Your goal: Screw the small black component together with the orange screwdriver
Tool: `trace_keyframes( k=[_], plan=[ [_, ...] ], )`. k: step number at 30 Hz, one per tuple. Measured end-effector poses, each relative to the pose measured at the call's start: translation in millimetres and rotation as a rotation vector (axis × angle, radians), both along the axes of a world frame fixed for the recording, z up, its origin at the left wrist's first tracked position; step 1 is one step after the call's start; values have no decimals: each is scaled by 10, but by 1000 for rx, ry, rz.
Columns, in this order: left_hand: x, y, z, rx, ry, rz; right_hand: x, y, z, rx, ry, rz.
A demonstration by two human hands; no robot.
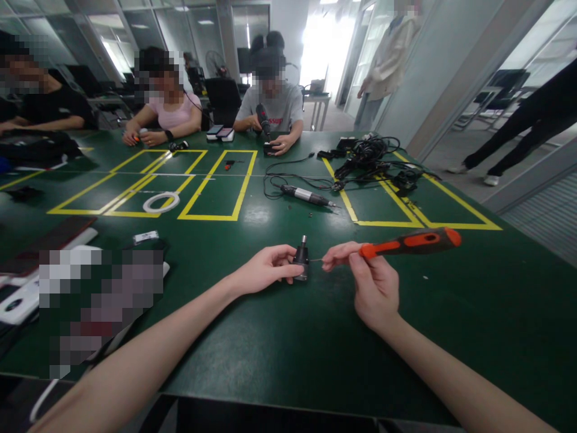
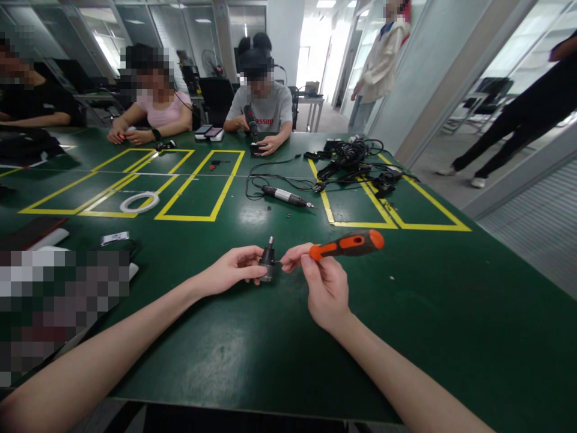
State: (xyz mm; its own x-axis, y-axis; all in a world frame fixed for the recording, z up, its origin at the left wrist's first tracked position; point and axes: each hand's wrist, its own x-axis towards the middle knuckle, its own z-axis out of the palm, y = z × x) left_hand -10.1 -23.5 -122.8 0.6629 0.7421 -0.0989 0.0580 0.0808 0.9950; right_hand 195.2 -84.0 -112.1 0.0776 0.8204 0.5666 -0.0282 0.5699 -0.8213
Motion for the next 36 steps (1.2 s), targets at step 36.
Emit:
trace_keyframes(
  k=[36],
  plan=[
    [45,-161,113,335,320,134,7,1,-10,244,-538,82]
  ],
)
